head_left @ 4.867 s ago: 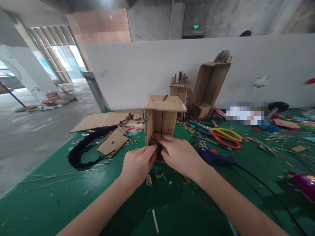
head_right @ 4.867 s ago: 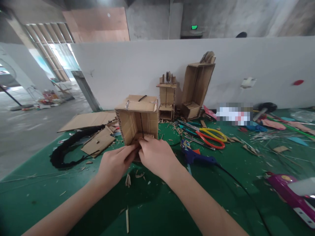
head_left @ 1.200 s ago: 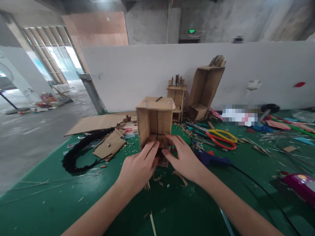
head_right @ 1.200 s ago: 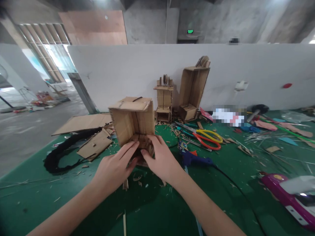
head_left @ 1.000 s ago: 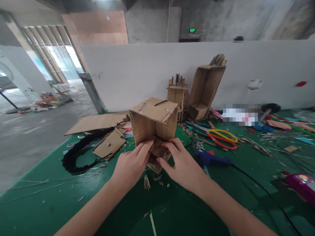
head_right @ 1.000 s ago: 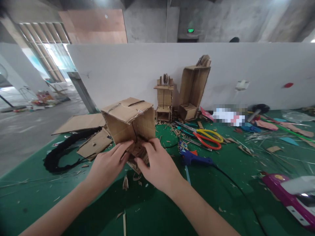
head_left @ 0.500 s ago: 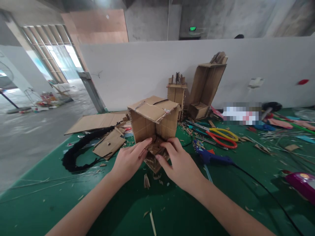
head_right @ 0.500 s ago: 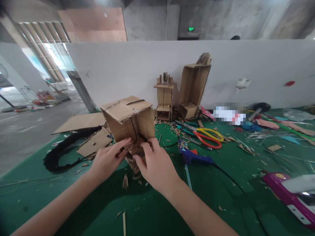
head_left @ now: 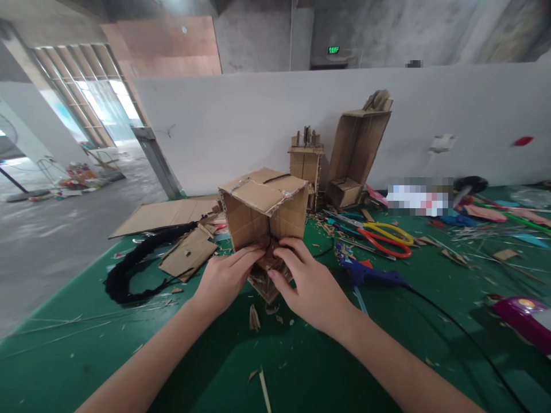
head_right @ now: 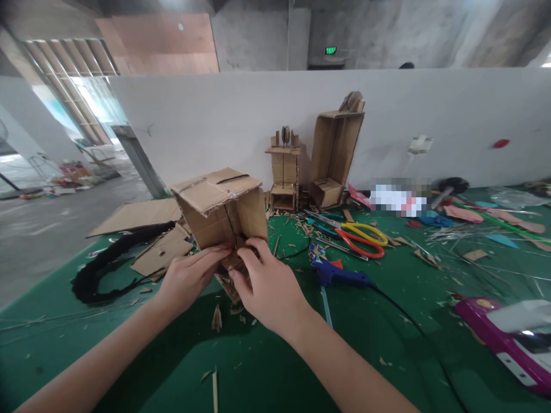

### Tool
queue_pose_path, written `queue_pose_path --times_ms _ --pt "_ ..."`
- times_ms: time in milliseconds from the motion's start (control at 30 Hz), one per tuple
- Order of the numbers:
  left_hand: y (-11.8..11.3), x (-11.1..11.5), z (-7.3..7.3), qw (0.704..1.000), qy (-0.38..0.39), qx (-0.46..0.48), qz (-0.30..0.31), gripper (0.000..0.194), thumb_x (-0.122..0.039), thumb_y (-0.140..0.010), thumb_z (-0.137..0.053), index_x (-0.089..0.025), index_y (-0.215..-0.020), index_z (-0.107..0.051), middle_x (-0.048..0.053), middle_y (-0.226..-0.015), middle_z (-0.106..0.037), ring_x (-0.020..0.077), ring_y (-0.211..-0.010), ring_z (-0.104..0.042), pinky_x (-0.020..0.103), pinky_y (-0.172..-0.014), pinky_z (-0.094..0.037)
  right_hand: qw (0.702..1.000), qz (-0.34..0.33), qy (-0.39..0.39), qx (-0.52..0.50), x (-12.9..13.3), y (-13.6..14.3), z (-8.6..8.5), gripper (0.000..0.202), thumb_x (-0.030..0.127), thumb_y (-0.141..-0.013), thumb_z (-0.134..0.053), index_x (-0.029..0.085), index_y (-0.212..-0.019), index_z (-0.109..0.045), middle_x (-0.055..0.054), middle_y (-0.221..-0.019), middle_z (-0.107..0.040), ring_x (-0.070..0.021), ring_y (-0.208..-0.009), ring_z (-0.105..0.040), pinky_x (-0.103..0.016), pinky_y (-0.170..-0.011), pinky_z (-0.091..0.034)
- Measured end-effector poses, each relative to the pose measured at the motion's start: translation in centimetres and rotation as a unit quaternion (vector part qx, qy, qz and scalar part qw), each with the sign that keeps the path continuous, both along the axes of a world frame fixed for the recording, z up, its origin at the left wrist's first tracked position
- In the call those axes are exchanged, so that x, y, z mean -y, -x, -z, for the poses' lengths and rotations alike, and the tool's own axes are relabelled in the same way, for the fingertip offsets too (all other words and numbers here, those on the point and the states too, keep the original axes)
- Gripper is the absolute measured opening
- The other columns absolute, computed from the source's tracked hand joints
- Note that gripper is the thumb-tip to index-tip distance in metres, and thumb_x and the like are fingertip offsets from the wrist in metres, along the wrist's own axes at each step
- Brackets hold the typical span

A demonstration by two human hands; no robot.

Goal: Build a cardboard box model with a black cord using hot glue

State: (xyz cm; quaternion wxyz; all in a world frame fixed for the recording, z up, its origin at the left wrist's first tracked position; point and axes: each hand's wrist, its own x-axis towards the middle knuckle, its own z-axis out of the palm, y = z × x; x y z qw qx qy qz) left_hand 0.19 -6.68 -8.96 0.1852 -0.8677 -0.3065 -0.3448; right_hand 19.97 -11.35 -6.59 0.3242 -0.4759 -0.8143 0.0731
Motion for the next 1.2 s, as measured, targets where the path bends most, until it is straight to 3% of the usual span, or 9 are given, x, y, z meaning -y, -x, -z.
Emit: queue_pose_path --times_ms 167,267,400,500,700,800,933,1067,1200 --pt "0.0 -0.1 0.3 1.000 -0.008 -0.005 -0.002 0.027 -0.012 -0.089 -0.040 -0.015 -0.108 -0.058 0.007 -0.105 -0.069 0.0151 -0.089 -0.068 0.023 -0.072 -0.057 0.991 -0.076 0.060 -0.088 -0.9 -0.1 -0.2 0.041 0.026 -0.088 -0.045 0.022 -0.129 -0.044 -0.009 -0.130 -0.050 -0.0212 -0.112 -0.052 -0.038 -0.091 -0.047" --pt "0.0 -0.2 0.5 1.000 0.002 -0.010 -0.005 0.029 -0.011 -0.089 -0.038 -0.015 -0.111 -0.056 0.008 -0.108 -0.068 0.0148 -0.092 -0.067 0.024 -0.075 -0.056 0.983 -0.096 0.095 -0.122 -1.5 0.0 -0.2 0.041 0.019 -0.087 -0.042 0.023 -0.128 -0.047 -0.006 -0.129 -0.053 -0.0196 -0.112 -0.052 -0.038 -0.094 -0.045" --pt "0.1 -0.1 0.6 1.000 0.006 -0.010 -0.018 0.029 -0.013 -0.090 -0.039 -0.017 -0.112 -0.057 0.007 -0.106 -0.069 0.0140 -0.090 -0.067 0.022 -0.074 -0.055 0.970 -0.096 0.158 -0.155 -2.0 0.1 -0.3 0.049 0.014 -0.084 -0.038 0.027 -0.131 -0.046 -0.005 -0.124 -0.058 -0.0151 -0.084 -0.062 -0.033 -0.074 -0.052" --pt "0.2 0.0 0.5 0.999 -0.015 -0.024 -0.040 0.030 -0.015 -0.091 -0.039 -0.017 -0.114 -0.056 0.006 -0.097 -0.071 0.0123 -0.074 -0.068 0.019 -0.063 -0.053 0.948 -0.117 0.221 -0.197 -2.1 0.2 -0.3 0.051 0.016 -0.084 -0.037 0.027 -0.134 -0.042 -0.004 -0.105 -0.065 -0.0102 -0.059 -0.058 -0.027 -0.058 -0.052" --pt "0.5 -0.1 0.4 0.998 -0.022 -0.054 -0.036 0.032 -0.013 -0.088 -0.040 -0.019 -0.115 -0.057 0.007 -0.099 -0.071 0.0138 -0.071 -0.068 0.022 -0.061 -0.053 0.929 -0.129 0.262 -0.226 -1.9 0.2 -0.3 0.051 0.016 -0.085 -0.038 0.026 -0.135 -0.038 -0.002 -0.091 -0.066 -0.0093 -0.056 -0.057 -0.024 -0.054 -0.050" --pt "0.6 0.0 0.2 0.997 -0.037 -0.061 -0.014 0.032 -0.013 -0.087 -0.041 -0.016 -0.117 -0.054 0.009 -0.105 -0.069 0.0168 -0.076 -0.069 0.025 -0.061 -0.054 0.945 -0.116 0.240 -0.189 -1.6 0.0 -0.5 0.053 0.016 -0.085 -0.036 0.026 -0.137 -0.035 -0.002 -0.087 -0.066 -0.0104 -0.056 -0.058 -0.024 -0.053 -0.050" --pt "0.6 0.3 -0.2 0.996 -0.048 -0.073 0.007 0.033 -0.011 -0.089 -0.039 -0.012 -0.120 -0.050 0.011 -0.113 -0.066 0.0175 -0.087 -0.068 0.025 -0.062 -0.056 0.983 -0.072 0.136 -0.105 -1.3 -0.3 -0.8 0.052 0.016 -0.085 -0.036 0.024 -0.135 -0.040 -0.006 -0.091 -0.067 -0.0150 -0.065 -0.061 -0.031 -0.062 -0.052" --pt "0.5 0.5 -0.4 0.996 -0.047 -0.073 0.009 0.035 -0.010 -0.090 -0.037 -0.013 -0.123 -0.047 0.011 -0.114 -0.065 0.0168 -0.089 -0.068 0.024 -0.060 -0.056 0.991 -0.064 0.082 -0.089 -1.1 -0.6 -0.9 0.050 0.013 -0.083 -0.036 0.024 -0.131 -0.044 -0.006 -0.099 -0.065 -0.0168 -0.077 -0.061 -0.034 -0.069 -0.051" --pt "0.6 0.5 -0.2 0.997 -0.045 -0.069 0.006 0.037 -0.010 -0.089 -0.040 -0.014 -0.125 -0.046 0.010 -0.115 -0.065 0.0169 -0.088 -0.068 0.024 -0.059 -0.056 0.995 -0.050 -0.003 -0.091 -1.0 -1.5 -1.0 0.040 0.007 -0.081 -0.033 0.020 -0.113 -0.054 -0.007 -0.106 -0.062 -0.0171 -0.089 -0.060 -0.032 -0.076 -0.049"
